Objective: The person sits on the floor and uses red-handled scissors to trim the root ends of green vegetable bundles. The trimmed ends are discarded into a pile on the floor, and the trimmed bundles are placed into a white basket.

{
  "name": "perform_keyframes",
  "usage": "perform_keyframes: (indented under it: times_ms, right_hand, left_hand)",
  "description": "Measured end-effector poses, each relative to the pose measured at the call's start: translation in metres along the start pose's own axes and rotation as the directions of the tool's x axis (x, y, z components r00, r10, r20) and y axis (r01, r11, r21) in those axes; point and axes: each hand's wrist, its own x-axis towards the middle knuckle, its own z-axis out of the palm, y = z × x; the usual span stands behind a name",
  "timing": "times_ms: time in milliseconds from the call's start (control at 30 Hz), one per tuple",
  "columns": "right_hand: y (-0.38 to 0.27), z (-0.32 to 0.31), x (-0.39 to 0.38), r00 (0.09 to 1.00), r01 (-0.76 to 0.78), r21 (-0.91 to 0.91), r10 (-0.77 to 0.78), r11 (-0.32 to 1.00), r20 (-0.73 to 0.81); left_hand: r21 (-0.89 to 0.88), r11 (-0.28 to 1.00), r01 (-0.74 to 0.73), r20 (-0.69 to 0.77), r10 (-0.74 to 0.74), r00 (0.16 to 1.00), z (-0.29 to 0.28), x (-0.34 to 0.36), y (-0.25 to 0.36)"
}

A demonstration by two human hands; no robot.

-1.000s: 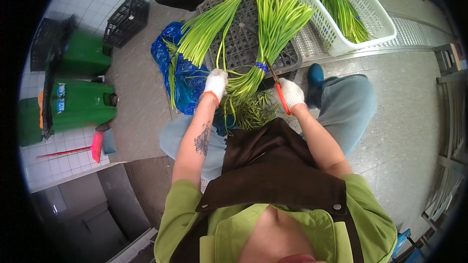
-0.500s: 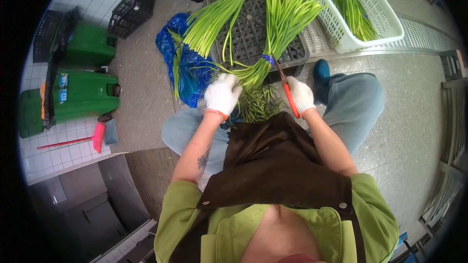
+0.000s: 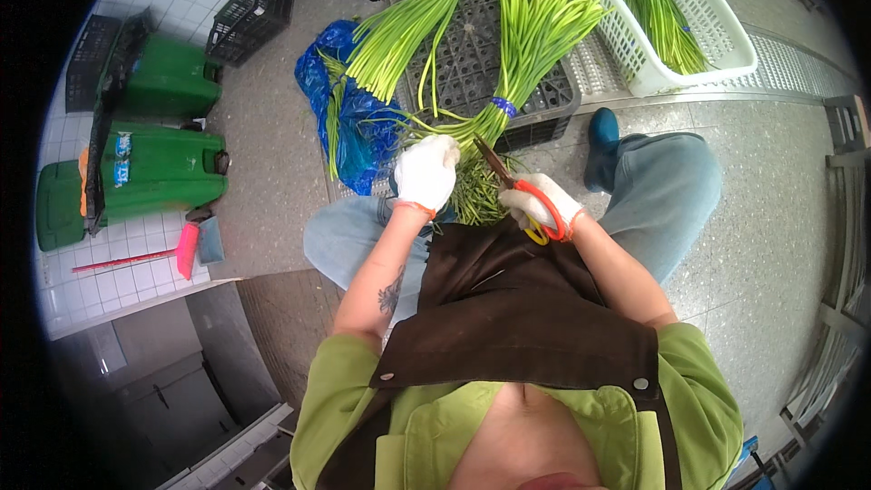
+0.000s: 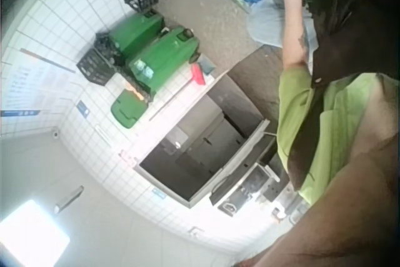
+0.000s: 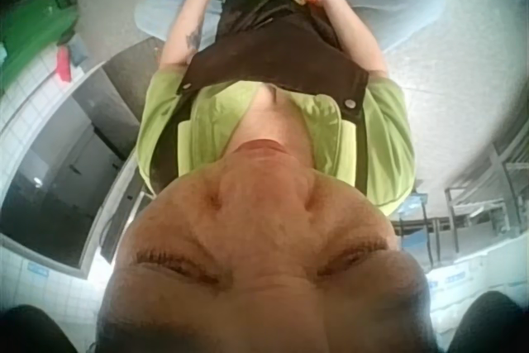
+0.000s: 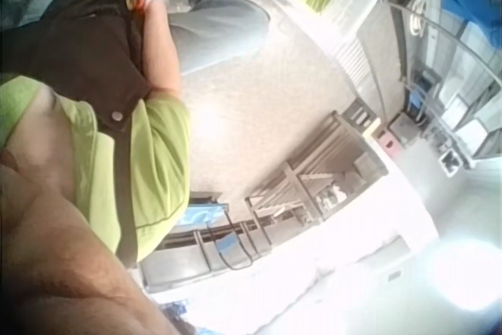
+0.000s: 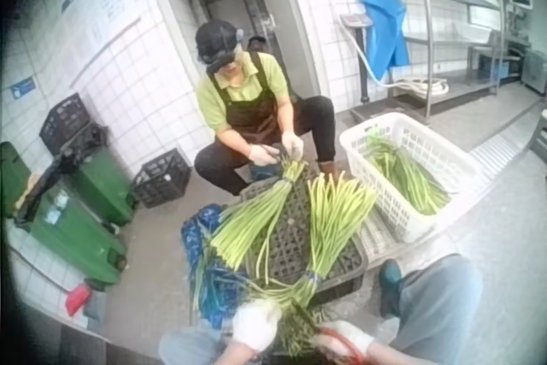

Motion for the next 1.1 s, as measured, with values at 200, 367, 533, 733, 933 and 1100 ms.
perform_keyframes:
  times_ms: [200, 367, 533, 733, 933, 1100]
  right_hand:
    - [0.003, 0.001, -0.003, 0.986, 0.135, -0.151, -0.148, 0.979, -0.074]
    - [0.017, -0.009, -0.008, 0.934, 0.238, -0.317, -0.306, 0.918, -0.184]
    - [0.014, -0.008, -0.004, 0.945, 0.19, -0.339, -0.265, 0.922, -0.192]
    - [0.008, -0.005, -0.001, 0.964, 0.173, -0.205, -0.209, 0.963, -0.166]
    - [0.002, -0.001, 0.0, 0.994, 0.097, 0.045, -0.094, 0.994, -0.061]
    - [-0.014, 0.002, -0.003, 0.993, 0.116, 0.026, -0.115, 0.993, -0.013]
  left_hand:
    - [-0.104, 0.992, 0.078, 0.12, -0.065, 0.991, -0.01, -0.008, 0.014]
    - [0.001, 0.998, 0.056, 0.504, -0.049, 0.863, -0.029, -0.014, 0.021]
    - [0.057, 0.983, 0.177, 0.154, -0.183, 0.971, 0.006, 0.016, 0.004]
    - [0.169, 0.986, -0.006, 0.125, -0.016, 0.992, 0.035, 0.032, -0.01]
    - [-0.337, 0.835, 0.436, 0.39, -0.298, 0.871, -0.002, 0.04, -0.014]
    - [-0.575, 0.482, 0.661, 0.607, -0.29, 0.74, -0.022, 0.035, 0.009]
